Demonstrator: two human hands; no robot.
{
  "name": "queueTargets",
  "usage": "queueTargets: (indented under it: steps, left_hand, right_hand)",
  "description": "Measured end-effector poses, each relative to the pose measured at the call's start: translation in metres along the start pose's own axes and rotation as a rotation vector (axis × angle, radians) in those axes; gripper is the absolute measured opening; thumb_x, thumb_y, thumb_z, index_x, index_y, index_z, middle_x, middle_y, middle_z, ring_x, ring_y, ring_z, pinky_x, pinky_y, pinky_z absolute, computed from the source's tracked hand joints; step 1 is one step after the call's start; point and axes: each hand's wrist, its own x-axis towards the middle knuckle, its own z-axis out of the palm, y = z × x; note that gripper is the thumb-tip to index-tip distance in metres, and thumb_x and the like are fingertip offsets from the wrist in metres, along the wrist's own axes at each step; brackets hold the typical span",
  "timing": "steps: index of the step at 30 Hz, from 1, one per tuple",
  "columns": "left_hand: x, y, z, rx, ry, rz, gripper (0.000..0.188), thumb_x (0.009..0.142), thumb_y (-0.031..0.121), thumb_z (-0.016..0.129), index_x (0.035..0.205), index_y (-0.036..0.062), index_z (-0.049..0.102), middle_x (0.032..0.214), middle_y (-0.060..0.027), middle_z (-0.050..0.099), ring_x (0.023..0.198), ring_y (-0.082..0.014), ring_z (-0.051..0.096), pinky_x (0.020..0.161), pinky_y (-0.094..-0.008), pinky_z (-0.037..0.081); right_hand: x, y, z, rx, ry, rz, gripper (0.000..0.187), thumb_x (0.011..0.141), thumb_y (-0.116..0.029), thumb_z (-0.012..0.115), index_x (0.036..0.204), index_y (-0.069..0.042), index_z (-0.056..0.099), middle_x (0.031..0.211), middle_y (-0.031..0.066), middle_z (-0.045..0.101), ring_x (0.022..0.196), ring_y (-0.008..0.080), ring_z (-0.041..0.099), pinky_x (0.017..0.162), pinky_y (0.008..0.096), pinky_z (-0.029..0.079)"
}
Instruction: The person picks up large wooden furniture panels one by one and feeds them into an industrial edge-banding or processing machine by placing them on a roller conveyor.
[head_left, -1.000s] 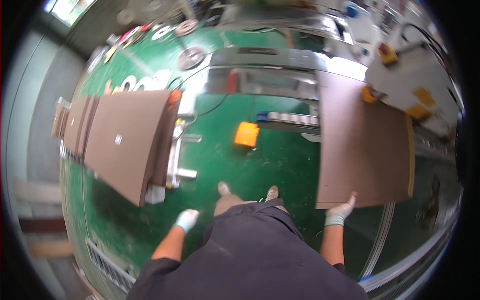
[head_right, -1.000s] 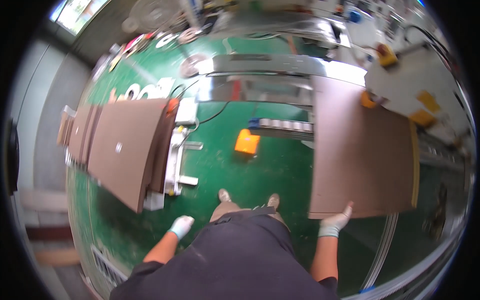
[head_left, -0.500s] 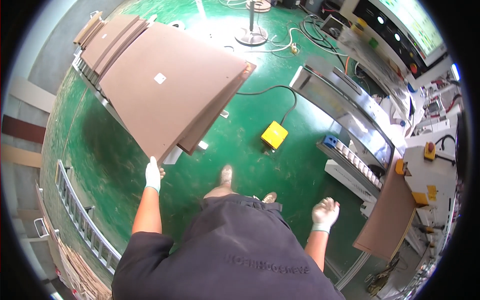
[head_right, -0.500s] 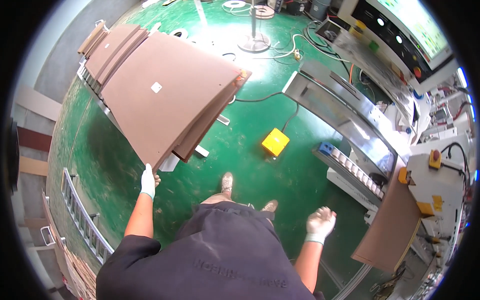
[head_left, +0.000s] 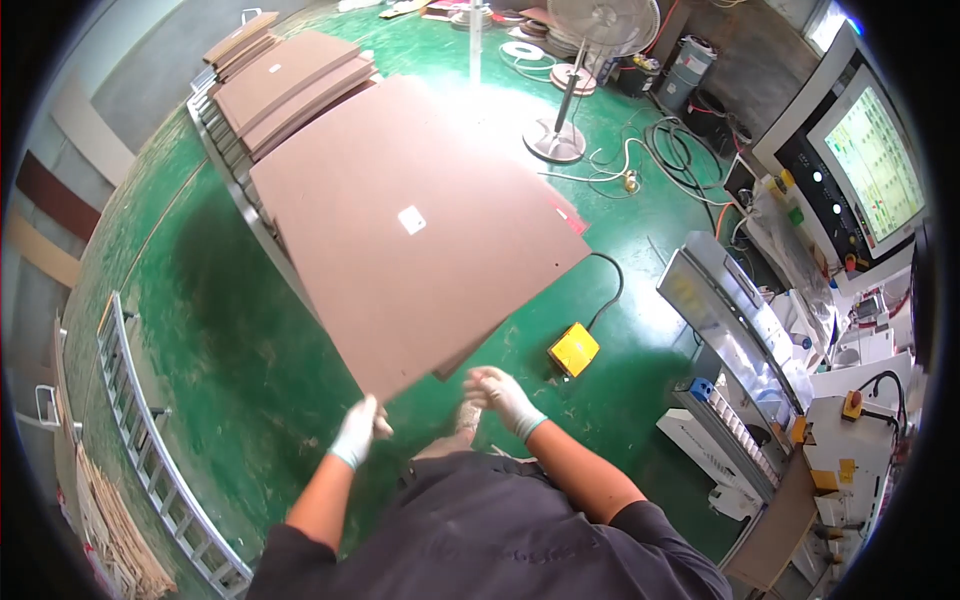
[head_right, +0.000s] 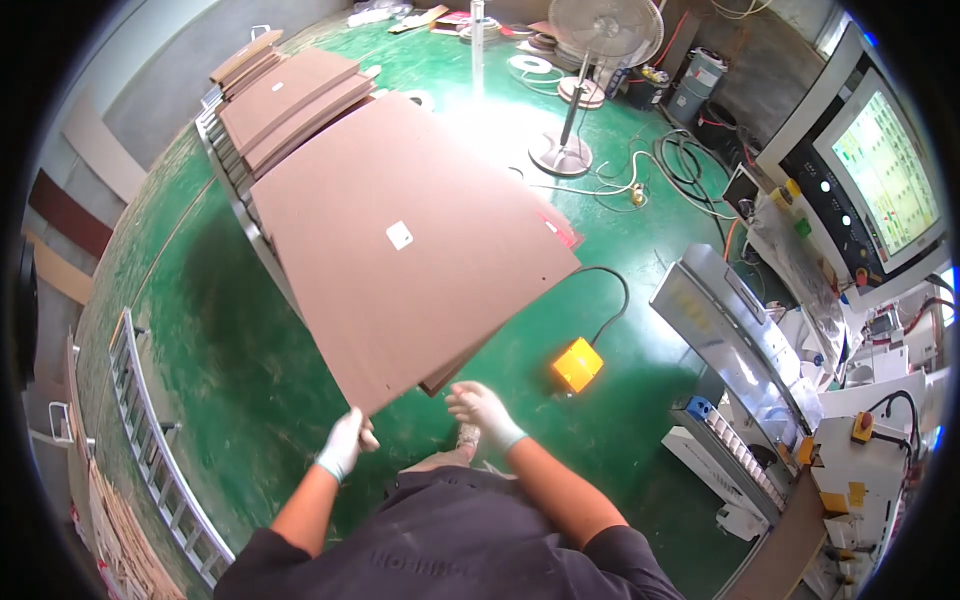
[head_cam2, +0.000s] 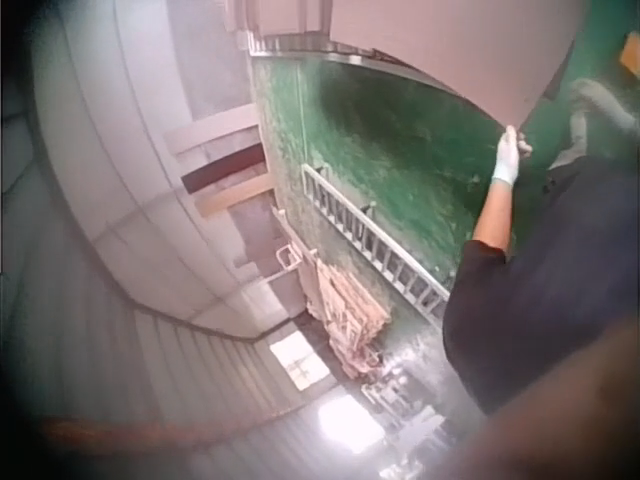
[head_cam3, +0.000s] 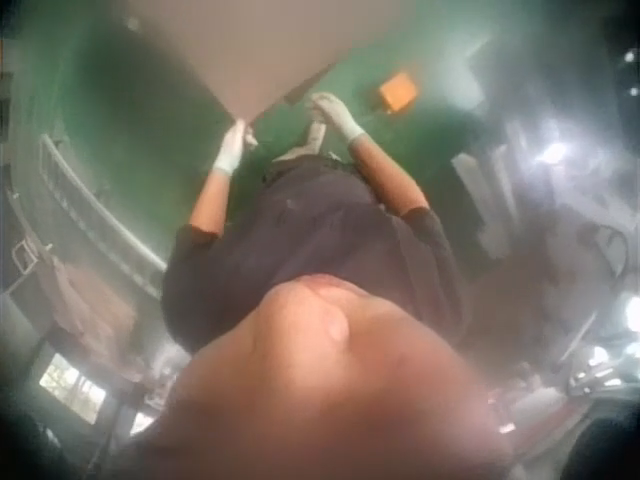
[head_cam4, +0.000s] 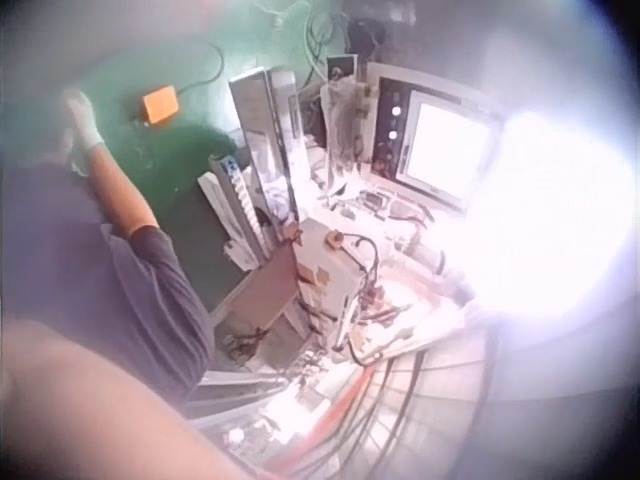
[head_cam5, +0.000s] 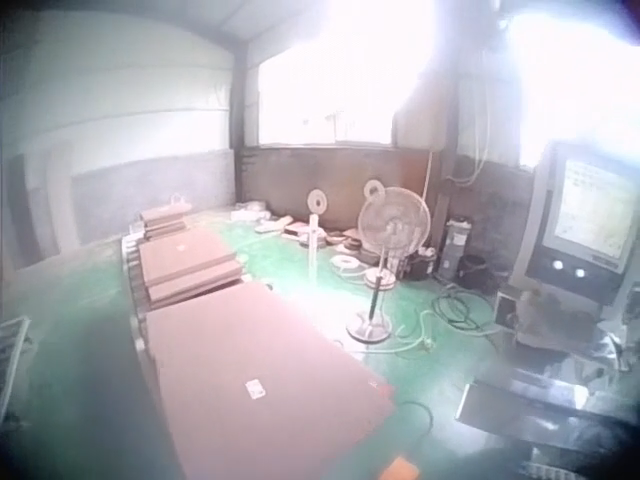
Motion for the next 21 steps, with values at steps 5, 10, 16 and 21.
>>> queueTargets:
  steps: [5, 10, 16, 21]
  left_hand:
    - [-0.010, -0.028, 0.038, 0.445, -0.365, -0.013, 0.054, 0.107, 0.046, 0.040, 0.100, -0.0016, 0.065, 0.085, -0.0133, 0.073, 0.077, -0.0230, 0.068, 0.080, -0.0365, 0.054]
    - [0.004, -0.003, 0.085, 1.100, -0.504, 0.195, 0.060, 0.104, 0.050, 0.043, 0.104, -0.0048, 0.070, 0.099, -0.0154, 0.073, 0.094, -0.0264, 0.069, 0.085, -0.0388, 0.053]
    - [0.011, 0.046, 0.126, -0.139, -0.416, 0.033, 0.057, 0.102, 0.051, 0.051, 0.134, 0.0038, 0.054, 0.130, -0.0139, 0.062, 0.117, -0.0285, 0.060, 0.101, -0.0471, 0.046]
    - [-0.006, 0.061, 0.113, -0.415, -0.500, -0.267, 0.053, 0.099, 0.049, 0.059, 0.137, 0.0123, 0.053, 0.135, -0.0047, 0.059, 0.125, -0.0276, 0.054, 0.107, -0.0463, 0.041]
  right_hand:
    - [-0.006, 0.012, 0.022, -0.233, -0.080, 0.138, 0.060, 0.090, -0.051, 0.070, 0.118, 0.002, 0.062, 0.106, 0.0126, 0.070, 0.088, 0.0210, 0.066, 0.072, 0.0343, 0.054]
    - [0.015, 0.023, 0.016, 0.101, 0.139, -0.069, 0.040, 0.091, -0.038, 0.074, 0.101, 0.000, 0.069, 0.084, 0.0039, 0.068, 0.072, 0.0134, 0.060, 0.067, 0.0294, 0.050]
    - [-0.060, -0.034, -0.048, -0.094, 0.317, -0.240, 0.043, 0.095, -0.034, 0.065, 0.123, -0.001, 0.062, 0.109, 0.0043, 0.068, 0.097, 0.0130, 0.062, 0.086, 0.0298, 0.050]
    - [-0.163, -0.030, -0.088, 0.068, 0.460, -0.371, 0.041, 0.095, -0.028, 0.066, 0.126, 0.000, 0.061, 0.109, 0.0011, 0.066, 0.095, 0.0085, 0.059, 0.086, 0.0256, 0.049]
